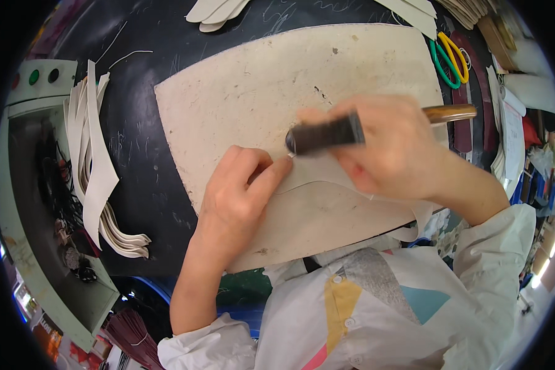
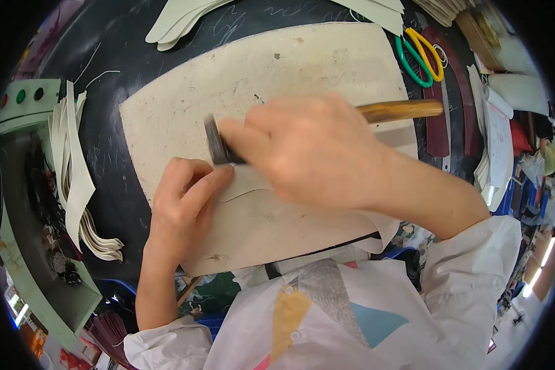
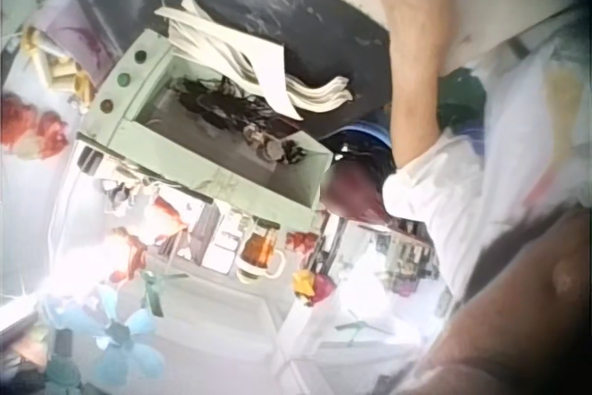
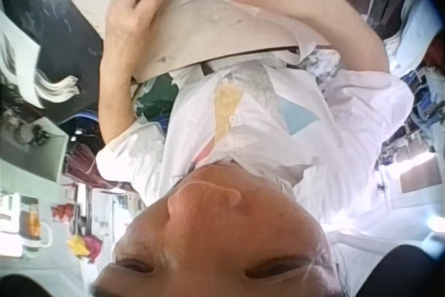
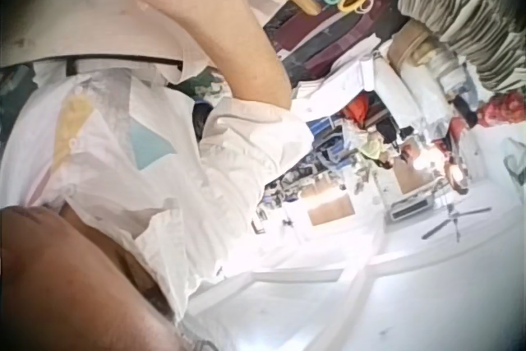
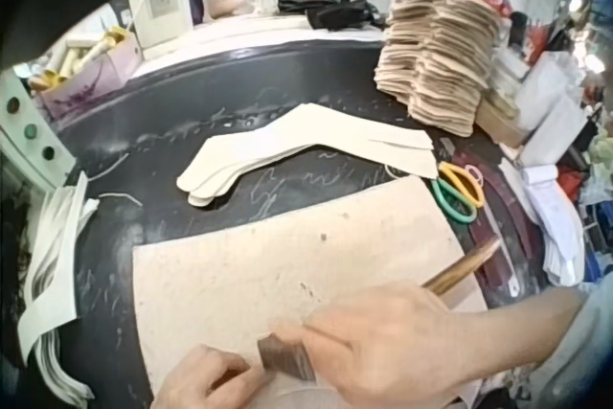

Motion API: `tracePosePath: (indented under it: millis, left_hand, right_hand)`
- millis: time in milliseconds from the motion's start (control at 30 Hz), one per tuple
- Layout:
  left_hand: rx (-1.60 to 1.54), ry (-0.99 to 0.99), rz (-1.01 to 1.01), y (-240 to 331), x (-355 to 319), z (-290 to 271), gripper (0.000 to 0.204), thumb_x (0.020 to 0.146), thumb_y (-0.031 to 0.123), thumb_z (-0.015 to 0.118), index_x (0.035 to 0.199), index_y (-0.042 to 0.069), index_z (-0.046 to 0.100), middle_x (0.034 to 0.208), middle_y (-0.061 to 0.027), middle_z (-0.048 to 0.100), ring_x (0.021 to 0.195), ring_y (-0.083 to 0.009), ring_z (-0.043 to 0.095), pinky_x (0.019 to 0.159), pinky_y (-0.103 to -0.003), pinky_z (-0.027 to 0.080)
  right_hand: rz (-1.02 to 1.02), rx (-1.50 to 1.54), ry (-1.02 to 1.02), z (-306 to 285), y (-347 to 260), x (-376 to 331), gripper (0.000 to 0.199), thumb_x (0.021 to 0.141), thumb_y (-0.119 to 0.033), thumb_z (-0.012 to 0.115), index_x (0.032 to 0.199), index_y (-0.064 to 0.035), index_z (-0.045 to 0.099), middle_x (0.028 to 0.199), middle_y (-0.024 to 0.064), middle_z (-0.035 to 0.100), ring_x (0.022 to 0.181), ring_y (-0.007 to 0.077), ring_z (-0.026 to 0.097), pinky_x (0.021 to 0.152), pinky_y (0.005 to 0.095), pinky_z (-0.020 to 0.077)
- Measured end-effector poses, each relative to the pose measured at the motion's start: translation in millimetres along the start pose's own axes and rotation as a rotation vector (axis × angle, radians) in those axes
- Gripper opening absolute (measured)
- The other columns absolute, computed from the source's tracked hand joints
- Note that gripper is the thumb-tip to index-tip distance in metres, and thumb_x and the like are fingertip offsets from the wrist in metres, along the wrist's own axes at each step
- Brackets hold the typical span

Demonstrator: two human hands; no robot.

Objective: Hammering and aligning white leather or synthetic shoe upper components on a workbench.

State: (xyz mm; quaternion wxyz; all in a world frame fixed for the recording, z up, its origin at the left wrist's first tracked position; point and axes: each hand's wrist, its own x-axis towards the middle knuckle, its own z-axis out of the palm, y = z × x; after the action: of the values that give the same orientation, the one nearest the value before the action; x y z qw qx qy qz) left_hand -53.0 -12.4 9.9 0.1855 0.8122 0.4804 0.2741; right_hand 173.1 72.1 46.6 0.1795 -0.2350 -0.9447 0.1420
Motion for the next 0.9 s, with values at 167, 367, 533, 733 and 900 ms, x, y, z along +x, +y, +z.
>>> tracePosePath:
  millis: [167, 367, 533, 733, 900]
  left_hand:
    - [-0.003, 0.027, -0.010, -3.4, -8.1, 0.8, 0.032, 0.066, -0.002, 0.071, 0.098, 0.002, 0.070, 0.087, -0.0084, 0.060, 0.080, -0.0256, 0.058, 0.068, -0.036, 0.050]
    - [0.125, 0.140, 0.014, -8.1, -14.0, 4.9, 0.025, 0.071, 0.008, 0.078, 0.095, 0.006, 0.071, 0.083, -0.0037, 0.060, 0.079, -0.0223, 0.058, 0.071, -0.036, 0.044]
    - [0.245, 0.121, 0.046, -4.5, -19.0, 0.4, 0.023, 0.072, 0.012, 0.080, 0.093, 0.007, 0.071, 0.083, -0.0008, 0.060, 0.078, -0.0192, 0.057, 0.074, -0.036, 0.043]
    - [0.331, 0.231, 0.044, -3.0, -27.4, 13.7, 0.026, 0.069, 0.015, 0.080, 0.093, 0.009, 0.072, 0.083, 0.0018, 0.059, 0.078, -0.0176, 0.057, 0.080, -0.035, 0.039]
    - [0.338, 0.225, -0.117, 4.5, -29.0, 7.1, 0.025, 0.069, 0.019, 0.081, 0.092, 0.010, 0.073, 0.079, 0.0030, 0.058, 0.078, -0.0148, 0.058, 0.088, -0.039, 0.035]
  right_hand:
    - [0.008, 0.082, -0.030, 0.0, -14.2, 2.1, 0.062, 0.057, -0.001, 0.074, 0.119, -0.0006, 0.068, 0.084, 0.0103, 0.063, 0.068, 0.0280, 0.062, 0.057, 0.0395, 0.0496]
    - [0.015, 0.051, -0.099, -3.2, -13.3, 7.0, 0.065, 0.054, -0.002, 0.077, 0.119, -0.0011, 0.067, 0.083, 0.0095, 0.061, 0.067, 0.0276, 0.061, 0.057, 0.0386, 0.0487]
    - [0.001, 0.071, -0.073, -0.3, -21.7, 13.1, 0.068, 0.052, -0.003, 0.075, 0.120, -0.0007, 0.067, 0.079, 0.0086, 0.060, 0.063, 0.0273, 0.059, 0.054, 0.0382, 0.0470]
    - [-0.039, 0.050, -0.115, -0.1, -18.2, 19.1, 0.067, 0.054, -0.003, 0.076, 0.121, -0.0006, 0.067, 0.077, 0.0079, 0.058, 0.064, 0.0278, 0.059, 0.054, 0.0381, 0.0464]
    - [0.021, 0.092, -0.178, -2.0, -26.1, 20.7, 0.065, 0.057, -0.002, 0.075, 0.122, -0.0009, 0.067, 0.077, 0.0083, 0.058, 0.065, 0.0288, 0.059, 0.056, 0.0379, 0.0478]
